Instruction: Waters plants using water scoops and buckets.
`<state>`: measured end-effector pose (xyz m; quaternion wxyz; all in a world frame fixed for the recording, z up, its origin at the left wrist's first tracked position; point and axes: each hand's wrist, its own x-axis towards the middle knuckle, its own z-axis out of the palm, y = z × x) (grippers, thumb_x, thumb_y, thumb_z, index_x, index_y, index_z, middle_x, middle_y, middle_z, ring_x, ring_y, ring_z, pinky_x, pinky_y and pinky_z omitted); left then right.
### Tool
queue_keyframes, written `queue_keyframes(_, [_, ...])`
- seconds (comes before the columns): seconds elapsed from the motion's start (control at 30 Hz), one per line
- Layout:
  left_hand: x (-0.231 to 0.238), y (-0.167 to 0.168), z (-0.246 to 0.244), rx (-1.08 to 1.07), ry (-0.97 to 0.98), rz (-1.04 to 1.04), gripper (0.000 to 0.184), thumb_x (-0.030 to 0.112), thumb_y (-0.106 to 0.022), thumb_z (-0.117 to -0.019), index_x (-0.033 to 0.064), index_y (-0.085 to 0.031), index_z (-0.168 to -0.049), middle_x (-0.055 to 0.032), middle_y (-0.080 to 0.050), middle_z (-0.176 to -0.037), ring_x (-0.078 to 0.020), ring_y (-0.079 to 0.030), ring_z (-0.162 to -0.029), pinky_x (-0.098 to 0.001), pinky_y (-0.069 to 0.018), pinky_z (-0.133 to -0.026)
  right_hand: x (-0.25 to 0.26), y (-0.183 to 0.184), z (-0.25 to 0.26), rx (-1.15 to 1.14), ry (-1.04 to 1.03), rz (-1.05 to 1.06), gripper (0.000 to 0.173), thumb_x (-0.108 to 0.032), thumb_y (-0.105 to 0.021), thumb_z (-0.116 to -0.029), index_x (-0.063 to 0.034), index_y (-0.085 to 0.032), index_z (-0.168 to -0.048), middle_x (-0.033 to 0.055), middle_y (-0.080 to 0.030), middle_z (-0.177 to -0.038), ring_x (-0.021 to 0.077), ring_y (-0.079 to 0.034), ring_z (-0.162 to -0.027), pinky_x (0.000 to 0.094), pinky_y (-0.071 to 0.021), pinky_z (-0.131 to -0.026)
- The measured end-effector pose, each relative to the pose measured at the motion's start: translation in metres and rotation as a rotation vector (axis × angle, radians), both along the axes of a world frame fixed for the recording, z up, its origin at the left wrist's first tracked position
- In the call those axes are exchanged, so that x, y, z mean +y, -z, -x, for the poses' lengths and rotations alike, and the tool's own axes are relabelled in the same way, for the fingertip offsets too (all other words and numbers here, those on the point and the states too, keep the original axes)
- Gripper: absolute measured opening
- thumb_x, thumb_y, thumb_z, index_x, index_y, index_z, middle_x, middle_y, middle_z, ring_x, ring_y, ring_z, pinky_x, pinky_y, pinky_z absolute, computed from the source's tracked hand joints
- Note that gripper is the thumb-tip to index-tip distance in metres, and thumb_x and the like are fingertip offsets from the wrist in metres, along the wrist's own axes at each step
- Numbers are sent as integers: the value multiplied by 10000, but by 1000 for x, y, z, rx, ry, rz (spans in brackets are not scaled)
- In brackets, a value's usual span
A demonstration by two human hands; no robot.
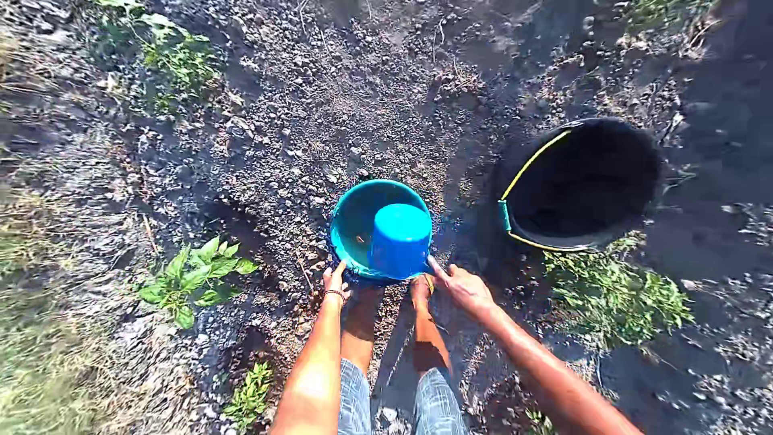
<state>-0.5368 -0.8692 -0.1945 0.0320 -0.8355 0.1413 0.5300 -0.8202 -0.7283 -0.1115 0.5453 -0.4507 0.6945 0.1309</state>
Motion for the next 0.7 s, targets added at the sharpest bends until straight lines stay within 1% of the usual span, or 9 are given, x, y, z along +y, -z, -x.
queue_keyframes(0.1, [2, 16, 5, 17, -21, 79, 792, 311, -733, -961, 113, -304, -1596, -262, -376, -1575, -451, -439, -1377, -671, -435, -999, -48, 41, 0, 68, -213, -22, 710, -42, -452, -1044, -332, -213, -1647, 344, -567, -1316, 544, -590, -1160, 650, -500, -915])
queue_keyframes(0.2, [-3, 24, -8, 9, 69, 27, 776, 222, -800, -909, 40, -381, -1537, -286, -467, -1493, -449, -503, -1328, -646, -477, -985, -76, 66, -11, 133, -269, -102, 668, -35, -435, -1050, -298, -261, -1639, 351, -571, -1323, 544, -577, -1186, 649, -468, -961])
queue_keyframes(0.27, [5, 22, -21, 104, 49, -56, 649, 201, -759, -945, -20, -447, -1469, -287, -548, -1403, -412, -581, -1249, -570, -522, -981, -86, 72, -20, 102, -268, -220, 649, -77, -457, -1051, -263, -259, -1640, 333, -582, -1327, 527, -597, -1180, 647, -484, -963])
queue_keyframes(0.33, [15, 11, -23, 208, -75, -89, 554, 211, -711, -980, -66, -480, -1400, -276, -611, -1274, -351, -626, -1131, -500, -534, -950, -85, 79, -24, 17, -230, -249, 580, -201, -501, -1036, -215, -364, -1599, 282, -649, -1274, 483, -633, -1171, 641, -505, -963])
queue_keyframes(0.43, [21, -29, -10, 360, -332, -55, 395, 173, -673, -991, -57, -557, -1290, -215, -674, -1107, -280, -656, -978, -453, -547, -862, -76, 102, -10, -246, 24, -232, 482, -312, -590, -1032, -140, -552, -1481, 226, -665, -1301, 387, -629, -1228, 593, -468, -1070])
queue_keyframes(0.47, [23, -43, -2, 450, -440, -26, 272, 137, -622, -1007, -32, -585, -1216, -170, -704, -1018, -241, -678, -896, -415, -567, -809, -77, 103, -2, -330, 148, -251, 475, -299, -623, -1022, -133, -573, -1464, 196, -689, -1257, 324, -671, -1136, 536, -512, -1017])
queue_keyframes(0.5, [25, -57, 7, 561, -540, 13, 148, 110, -559, -1015, 5, -601, -1110, -124, -711, -905, -214, -692, -809, -387, -588, -760, -77, 101, 5, -408, 278, -266, 454, -260, -645, -1012, -116, -591, -1440, 172, -714, -1106, 256, -683, -905, 463, -553, -838])
queue_keyframes(0.57, [21, -79, 31, 731, -666, 95, 122, 80, -509, -972, 77, -624, -931, -40, -677, -729, -161, -671, -671, -332, -584, -687, -78, 87, 17, -548, 509, -326, 421, -162, -636, -1013, -86, -585, -1424, 93, -665, -837, 138, -568, -610, 324, -496, -574])
queue_keyframes(0.7, [-13, -116, 84, 681, -703, 194, 166, -68, -491, -928, 72, -539, -850, 15, -543, -552, -73, -534, -452, -207, -498, -487, -64, 51, 28, -733, 759, -314, 385, -101, -556, -973, -80, -595, -1355, -34, -599, -676, 40, -477, -486, 225, -421, -461])
